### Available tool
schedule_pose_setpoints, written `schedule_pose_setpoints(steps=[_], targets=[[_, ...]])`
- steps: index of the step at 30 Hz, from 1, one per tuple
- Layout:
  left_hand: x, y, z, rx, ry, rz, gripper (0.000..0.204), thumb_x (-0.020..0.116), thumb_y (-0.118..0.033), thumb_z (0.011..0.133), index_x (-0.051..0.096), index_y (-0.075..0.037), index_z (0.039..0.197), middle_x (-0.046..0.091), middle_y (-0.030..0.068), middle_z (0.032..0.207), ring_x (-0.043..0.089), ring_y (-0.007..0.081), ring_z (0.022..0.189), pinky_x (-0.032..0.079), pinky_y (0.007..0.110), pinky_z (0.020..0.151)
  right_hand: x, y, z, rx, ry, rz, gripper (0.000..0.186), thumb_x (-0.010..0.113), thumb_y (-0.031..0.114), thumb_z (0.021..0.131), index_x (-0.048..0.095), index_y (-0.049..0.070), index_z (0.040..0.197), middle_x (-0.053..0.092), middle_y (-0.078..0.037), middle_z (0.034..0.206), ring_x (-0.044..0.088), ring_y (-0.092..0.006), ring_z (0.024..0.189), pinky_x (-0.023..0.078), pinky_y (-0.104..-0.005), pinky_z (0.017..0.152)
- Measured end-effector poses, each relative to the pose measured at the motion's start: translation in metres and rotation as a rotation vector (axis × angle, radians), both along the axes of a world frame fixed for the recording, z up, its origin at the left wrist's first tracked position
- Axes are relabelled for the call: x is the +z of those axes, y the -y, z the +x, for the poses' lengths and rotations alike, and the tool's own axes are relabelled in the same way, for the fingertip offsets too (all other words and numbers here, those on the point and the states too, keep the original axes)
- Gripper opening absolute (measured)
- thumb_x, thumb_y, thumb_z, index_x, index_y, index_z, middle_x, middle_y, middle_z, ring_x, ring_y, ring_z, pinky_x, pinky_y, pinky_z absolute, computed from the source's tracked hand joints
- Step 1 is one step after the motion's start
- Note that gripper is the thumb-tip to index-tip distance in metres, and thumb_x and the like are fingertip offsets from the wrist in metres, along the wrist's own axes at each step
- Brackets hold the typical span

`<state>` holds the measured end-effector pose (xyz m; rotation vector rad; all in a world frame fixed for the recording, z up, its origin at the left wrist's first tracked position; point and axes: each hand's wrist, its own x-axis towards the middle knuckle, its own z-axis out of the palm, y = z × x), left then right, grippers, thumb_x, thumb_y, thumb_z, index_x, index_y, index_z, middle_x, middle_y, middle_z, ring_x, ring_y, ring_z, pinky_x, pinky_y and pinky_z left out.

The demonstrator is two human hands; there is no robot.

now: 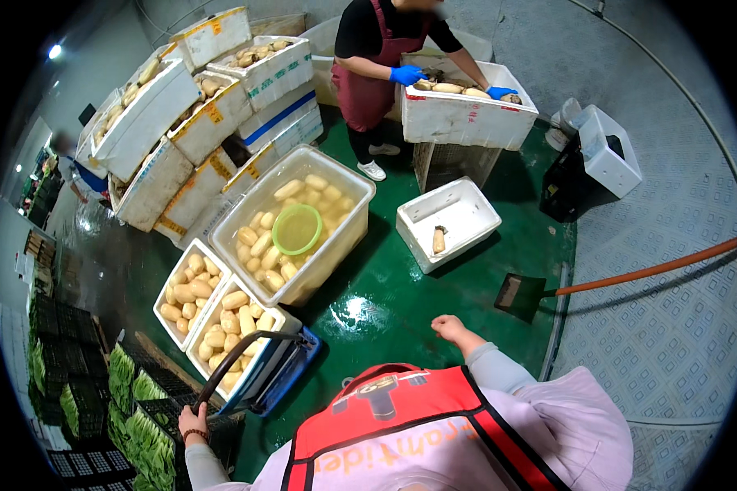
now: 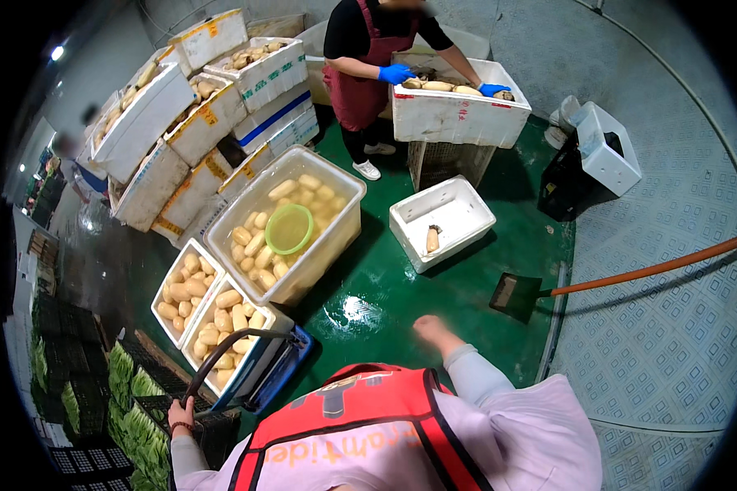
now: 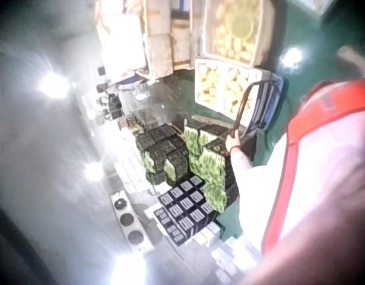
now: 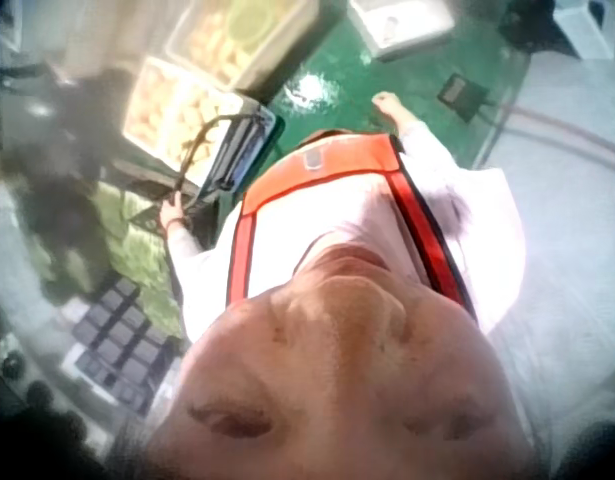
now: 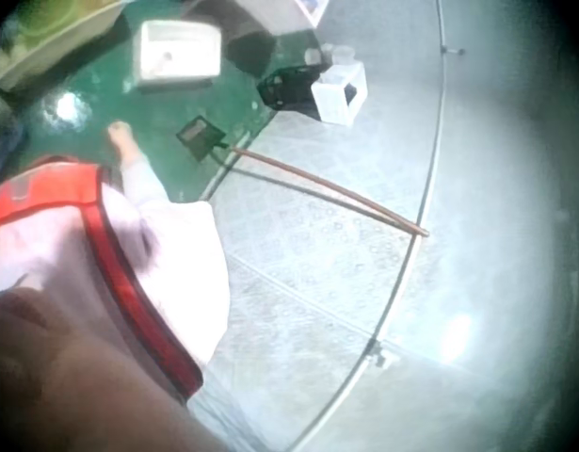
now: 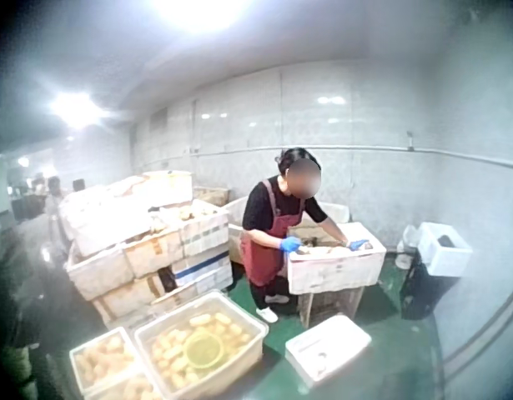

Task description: The person uses a green scoop to transfer peeled root vegetables from a water-filled tub into white crates. After filling the crates, they push a hand truck loaded with the crates across the warehouse floor and then pour the vegetables onto a metal table.

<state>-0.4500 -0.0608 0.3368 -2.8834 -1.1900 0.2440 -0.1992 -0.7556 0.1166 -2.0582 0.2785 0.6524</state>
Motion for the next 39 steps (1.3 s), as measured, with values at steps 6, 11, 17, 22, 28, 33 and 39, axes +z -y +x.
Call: schedule_pose_setpoints(steps=[6, 11, 17, 22, 28, 33, 39], targets=[[0.003, 0.023, -0.013, 0.030, 0.044, 0.001, 0.056, 0.062, -0.054, 0.078, 0.058, 0.002, 0.088, 0.063, 0.0245, 0.090, 0.058, 0.0430, 0.090, 0.046, 0.050, 0.080, 0.033, 0.046, 0.003, -0.040, 0.006, -0.503, 0.065, 0.072, 0.030, 0.074, 0.047, 0.006, 0.130, 0.059, -0.020, 0.117, 0.055, -0.0350, 0.110, 0.044, -0.0403, 0.096], [0.011, 0.053, -0.021, 0.050, 0.074, -0.038, 0.060, 0.059, -0.060, 0.077, 0.059, -0.001, 0.087, 0.063, 0.0251, 0.092, 0.058, 0.0419, 0.091, 0.046, 0.049, 0.080, 0.100, -0.011, 0.095, 0.055, 0.390, -0.567, 0.068, 0.070, 0.027, 0.073, 0.044, 0.000, 0.130, 0.055, -0.021, 0.121, 0.051, -0.0352, 0.115, 0.041, -0.0411, 0.099], [0.032, 0.062, -0.019, 0.000, 0.023, -0.061, 0.062, 0.065, -0.060, 0.071, 0.060, -0.004, 0.097, 0.063, 0.0201, 0.097, 0.058, 0.0394, 0.094, 0.047, 0.045, 0.083, 0.235, -0.272, 0.052, 0.817, 0.872, 0.182, 0.069, 0.074, 0.024, 0.070, 0.046, -0.001, 0.128, 0.052, -0.022, 0.126, 0.048, -0.0358, 0.119, 0.039, -0.0402, 0.101], [0.021, 0.023, -0.060, -0.188, 0.165, -0.020, 0.088, 0.085, -0.035, 0.054, 0.045, -0.008, 0.127, 0.052, 0.0161, 0.122, 0.048, 0.0348, 0.115, 0.040, 0.042, 0.099, 0.249, -0.394, -0.020, 1.245, 1.064, 0.108, 0.077, 0.077, 0.026, 0.067, 0.043, 0.001, 0.131, 0.047, -0.019, 0.132, 0.041, -0.0358, 0.125, 0.032, -0.0395, 0.106], [0.016, -0.026, -0.088, 0.056, -0.007, -0.185, 0.038, 0.078, -0.033, 0.062, 0.066, -0.010, 0.090, 0.065, 0.0155, 0.091, 0.061, 0.0331, 0.091, 0.050, 0.042, 0.079, 0.220, -0.478, -0.055, 1.347, 1.286, 0.110, 0.044, 0.075, 0.022, 0.063, 0.061, 0.003, 0.101, 0.060, -0.015, 0.108, 0.053, -0.0316, 0.110, 0.040, -0.0421, 0.096], [-0.014, -0.045, -0.091, 0.059, 0.279, -0.120, 0.021, 0.071, -0.028, 0.065, 0.063, -0.010, 0.073, 0.065, 0.0127, 0.077, 0.061, 0.0332, 0.080, 0.050, 0.043, 0.071, 0.193, -0.512, -0.056, 1.242, 1.124, -0.030, 0.018, 0.070, 0.017, 0.062, 0.057, 0.008, 0.069, 0.062, -0.011, 0.070, 0.062, -0.0298, 0.071, 0.051, -0.0403, 0.065], [-0.011, -0.063, -0.077, 0.052, 0.313, -0.128, 0.017, 0.069, -0.025, 0.065, 0.063, -0.010, 0.068, 0.065, 0.0125, 0.074, 0.063, 0.0312, 0.078, 0.050, 0.042, 0.071, 0.190, -0.534, -0.046, 1.180, 1.195, -0.099, 0.022, 0.072, 0.021, 0.062, 0.054, 0.010, 0.070, 0.060, -0.009, 0.070, 0.062, -0.0278, 0.069, 0.051, -0.0393, 0.062]])
